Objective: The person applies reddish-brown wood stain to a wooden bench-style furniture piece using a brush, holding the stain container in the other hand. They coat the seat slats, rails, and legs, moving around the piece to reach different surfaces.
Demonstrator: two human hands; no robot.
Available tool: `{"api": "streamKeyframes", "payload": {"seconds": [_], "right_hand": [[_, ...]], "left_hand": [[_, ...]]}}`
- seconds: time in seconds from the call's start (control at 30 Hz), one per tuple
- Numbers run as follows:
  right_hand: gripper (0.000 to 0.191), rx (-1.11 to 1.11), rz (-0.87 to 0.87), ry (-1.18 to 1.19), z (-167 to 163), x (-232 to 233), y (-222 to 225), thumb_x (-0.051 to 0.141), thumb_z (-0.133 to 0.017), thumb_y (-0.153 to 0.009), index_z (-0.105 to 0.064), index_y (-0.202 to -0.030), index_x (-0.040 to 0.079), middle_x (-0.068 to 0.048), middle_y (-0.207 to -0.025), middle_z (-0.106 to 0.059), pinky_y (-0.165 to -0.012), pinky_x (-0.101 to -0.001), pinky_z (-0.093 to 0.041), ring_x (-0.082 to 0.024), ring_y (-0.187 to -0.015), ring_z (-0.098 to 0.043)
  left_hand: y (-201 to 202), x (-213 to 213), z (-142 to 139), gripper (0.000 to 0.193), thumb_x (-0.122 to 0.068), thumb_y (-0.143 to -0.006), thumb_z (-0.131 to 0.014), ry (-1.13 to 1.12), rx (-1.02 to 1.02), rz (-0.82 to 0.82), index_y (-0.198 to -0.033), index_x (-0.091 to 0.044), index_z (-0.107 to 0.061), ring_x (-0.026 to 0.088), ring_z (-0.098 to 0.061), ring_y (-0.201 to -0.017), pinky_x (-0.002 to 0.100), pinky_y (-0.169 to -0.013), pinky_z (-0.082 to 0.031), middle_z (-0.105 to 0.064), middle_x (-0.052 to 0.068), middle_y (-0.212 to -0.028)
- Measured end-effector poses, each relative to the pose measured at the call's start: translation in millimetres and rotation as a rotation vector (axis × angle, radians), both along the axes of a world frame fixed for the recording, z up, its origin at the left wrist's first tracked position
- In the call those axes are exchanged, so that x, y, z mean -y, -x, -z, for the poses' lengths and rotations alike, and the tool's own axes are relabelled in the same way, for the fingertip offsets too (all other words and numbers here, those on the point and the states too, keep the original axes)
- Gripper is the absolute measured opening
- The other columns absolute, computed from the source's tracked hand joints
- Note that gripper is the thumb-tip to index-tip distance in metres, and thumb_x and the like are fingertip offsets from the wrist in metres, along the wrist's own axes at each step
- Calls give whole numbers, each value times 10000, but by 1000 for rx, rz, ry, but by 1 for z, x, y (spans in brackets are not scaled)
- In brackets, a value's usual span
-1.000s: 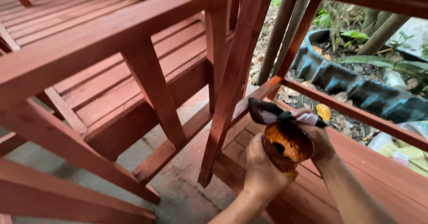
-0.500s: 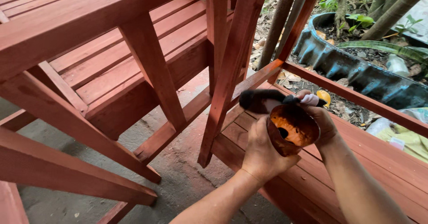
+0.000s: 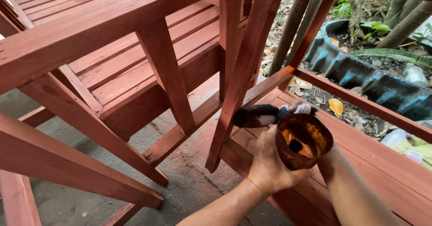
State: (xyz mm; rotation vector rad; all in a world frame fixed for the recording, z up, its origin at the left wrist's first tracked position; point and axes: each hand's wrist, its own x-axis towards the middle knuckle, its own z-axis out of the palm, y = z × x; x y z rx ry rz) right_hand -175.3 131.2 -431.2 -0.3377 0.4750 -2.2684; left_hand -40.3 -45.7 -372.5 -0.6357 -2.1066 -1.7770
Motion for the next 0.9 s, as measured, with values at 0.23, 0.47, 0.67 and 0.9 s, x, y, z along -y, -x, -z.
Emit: {"api": "streamKeyframes", "payload": {"seconds": [0.23, 0.47, 0.67, 0.9], "right_hand": [[176, -94, 183, -99, 3, 1, 12, 72, -653, -922, -610, -1093, 82, -94, -998, -685, -770, -326, -602, -211, -887, -706], [178, -59, 241, -148, 23, -3, 14, 65, -650, -945, -612, -1111, 112, -97, -1007, -691, -758, -338, -608, -219, -889, -714], [185, -71, 545, -310, 43, -21, 37, 58, -648, -964, -614, -1127, 137, -100, -1015, -696, -748, -349, -612, -225, -891, -721], [199, -26, 938, -504, 66, -49, 70, 50, -644, -986, -616, -1146, 166, -103, -1024, -702, -736, -362, -617, -233, -894, -728]], "left_hand": [[2, 1, 4, 690, -359, -676, -848, 16, -11, -55, -1226, -42, -579, 240, -713, -1044, 371, -973, -577, -704, 101, -1106], [3, -1, 7, 690, -316, -676, -857, 21, -77, -88, -1235, -37, -565, 250, -703, -1069, 379, -991, -577, -687, 99, -1115], [11, -4, 15, 690, -321, -690, -883, -44, 5, 11, -1237, -27, -581, 213, -726, -1071, 350, -1017, -602, -706, 82, -1124], [29, -24, 42, 1043, -340, -564, -956, 109, 119, -179, -1418, -22, -448, 316, -553, -1278, 419, -1094, -477, -557, 147, -1320]]}}
